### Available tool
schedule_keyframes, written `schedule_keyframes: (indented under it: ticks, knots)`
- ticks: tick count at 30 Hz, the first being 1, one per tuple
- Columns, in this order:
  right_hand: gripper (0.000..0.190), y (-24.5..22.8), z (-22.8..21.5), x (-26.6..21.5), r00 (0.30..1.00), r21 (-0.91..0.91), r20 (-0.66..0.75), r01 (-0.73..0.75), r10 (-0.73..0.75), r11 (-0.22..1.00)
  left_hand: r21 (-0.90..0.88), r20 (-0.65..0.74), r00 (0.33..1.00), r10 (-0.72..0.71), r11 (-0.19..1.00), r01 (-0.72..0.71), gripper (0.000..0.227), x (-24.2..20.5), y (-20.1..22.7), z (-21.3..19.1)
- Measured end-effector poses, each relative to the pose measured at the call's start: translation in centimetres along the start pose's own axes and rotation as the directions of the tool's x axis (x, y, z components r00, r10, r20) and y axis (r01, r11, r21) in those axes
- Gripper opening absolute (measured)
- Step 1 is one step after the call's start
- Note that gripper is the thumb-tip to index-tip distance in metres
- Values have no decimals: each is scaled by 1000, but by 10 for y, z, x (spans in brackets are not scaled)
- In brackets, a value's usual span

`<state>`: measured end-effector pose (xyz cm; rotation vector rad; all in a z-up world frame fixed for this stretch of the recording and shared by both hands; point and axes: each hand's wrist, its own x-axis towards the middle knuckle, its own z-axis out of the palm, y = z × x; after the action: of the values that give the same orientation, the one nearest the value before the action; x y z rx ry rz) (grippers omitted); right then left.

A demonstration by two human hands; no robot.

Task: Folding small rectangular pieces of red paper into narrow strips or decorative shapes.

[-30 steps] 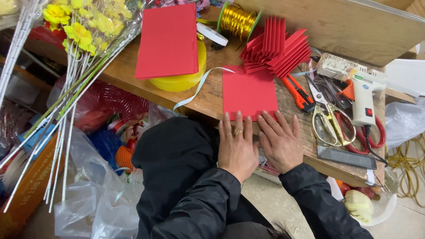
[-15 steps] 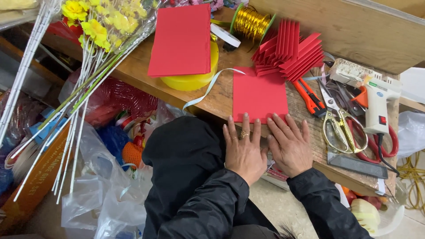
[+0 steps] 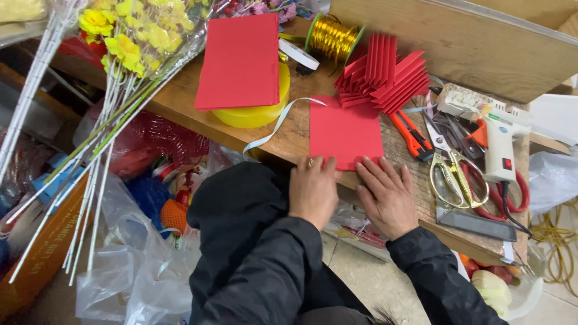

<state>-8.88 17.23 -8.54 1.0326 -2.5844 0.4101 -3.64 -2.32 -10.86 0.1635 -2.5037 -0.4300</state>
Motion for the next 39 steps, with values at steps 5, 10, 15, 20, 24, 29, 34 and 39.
schedule_keyframes:
  ticks: [5, 10, 15, 20, 24, 29, 34, 39]
  knots:
    - [43, 27, -15, 13, 999, 202, 35, 3, -10, 979, 5, -68, 986, 149, 989, -149, 21, -4, -20, 25]
    - [29, 70, -5, 12, 997, 298, -81, 27, -3, 954, -53, -79, 985, 153, 986, -158, 13, -9, -18, 20]
    - [22, 68, -9, 19, 981, 354, -42, -162, 189, 921, -517, -69, 996, -51, 856, 8, 12, -2, -16, 4]
    - [25, 66, -9, 17, 986, 381, -62, -122, 158, 916, -591, -74, 996, -45, 807, -8, 13, -10, -24, 13]
    - [28, 52, -18, 15, 992, 340, -92, -49, 85, 939, -552, -54, 997, 56, 830, -76, 7, -11, -29, 13]
    - [33, 26, -18, 19, 988, 238, -131, 114, -85, 964, -448, -59, 997, 48, 892, -69, 10, -18, -27, 30]
    - [44, -44, -13, 28, 971, 170, -99, 230, -216, 958, -757, -23, 975, -219, 641, 126, 20, -11, -25, 22]
    - [57, -58, -1, 25, 987, 27, 60, 147, -149, 989, -275, -101, 931, -352, 909, 314, 18, -13, -68, 80]
